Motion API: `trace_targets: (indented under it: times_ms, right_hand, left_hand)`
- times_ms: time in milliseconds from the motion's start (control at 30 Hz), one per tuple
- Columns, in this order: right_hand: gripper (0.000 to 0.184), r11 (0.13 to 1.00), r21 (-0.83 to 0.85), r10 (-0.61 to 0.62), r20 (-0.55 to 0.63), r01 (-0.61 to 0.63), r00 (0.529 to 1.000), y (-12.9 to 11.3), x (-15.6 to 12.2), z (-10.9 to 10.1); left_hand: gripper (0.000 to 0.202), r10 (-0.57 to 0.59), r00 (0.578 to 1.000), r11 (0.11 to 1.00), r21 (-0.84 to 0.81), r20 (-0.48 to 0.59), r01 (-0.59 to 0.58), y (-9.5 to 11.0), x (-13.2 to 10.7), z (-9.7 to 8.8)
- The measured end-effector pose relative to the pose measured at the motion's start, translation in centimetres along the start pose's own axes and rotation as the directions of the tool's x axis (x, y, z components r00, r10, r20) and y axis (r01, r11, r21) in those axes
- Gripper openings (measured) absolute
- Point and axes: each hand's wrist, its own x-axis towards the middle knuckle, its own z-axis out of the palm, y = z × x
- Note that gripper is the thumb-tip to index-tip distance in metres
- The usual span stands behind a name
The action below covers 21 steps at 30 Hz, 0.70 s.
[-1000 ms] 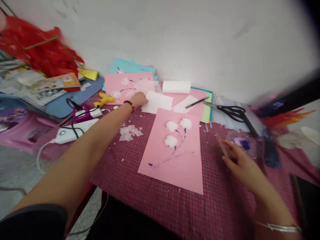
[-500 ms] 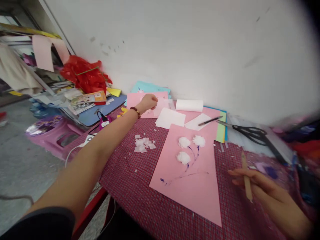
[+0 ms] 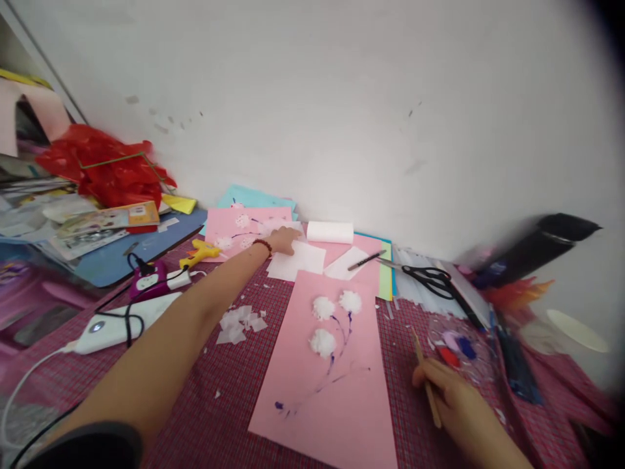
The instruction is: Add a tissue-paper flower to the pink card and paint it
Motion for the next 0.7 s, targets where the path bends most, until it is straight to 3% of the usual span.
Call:
trace_targets:
  times_ms: [133,200,300,367,467,567,633,700]
  right_hand:
    - [0.022,0.999,-0.003,0.032,0.015,-0.032,0.999,-0.2,0.0,0.0]
    - [0.023,0.999,0.003,0.039,0.01,-0.039,0.999,-0.3,0.0,0.0]
    - [0.024,0.998,0.009,0.055,0.001,-0.055,0.998,-0.3,0.0,0.1]
    - [0.023,0.998,0.017,0.061,0.009,-0.061,0.998,-0.1,0.1,0.1]
    - [0.021,0.998,0.039,0.057,0.006,-0.058,0.998,0.2,0.1,0.1]
    - [0.021,0.996,0.057,0.063,0.005,-0.064,0.998,0.4,0.2,0.1]
    - [0.022,0.996,0.055,0.069,0.002,-0.069,0.998,0.5,0.3,0.1]
    - [0.024,0.997,0.045,0.068,-0.006,-0.068,0.998,0.5,0.4,0.2]
  left_hand:
    - [0.039,-0.052,0.991,0.999,0.006,0.123,0.051,0.6,1.1,-0.1]
    - [0.032,-0.064,0.988,0.998,0.0,0.141,0.064,0.7,1.1,-0.3]
    - [0.023,-0.073,0.993,0.997,-0.013,0.092,0.074,0.3,0.3,-1.9]
    - [0.011,-0.083,0.996,0.996,-0.022,0.013,0.083,-0.4,-0.7,-4.1]
    - [0.021,-0.124,0.983,0.992,-0.047,-0.134,0.119,-1.8,-2.8,-8.5]
    - [0.039,-0.16,0.966,0.985,-0.094,-0.201,0.143,-3.2,-5.4,-12.2]
    - [0.041,-0.194,0.969,0.972,-0.162,-0.153,0.169,-4.1,-7.0,-13.2]
    - [0.041,-0.216,0.976,0.949,-0.234,0.011,0.213,-4.9,-8.2,-12.8]
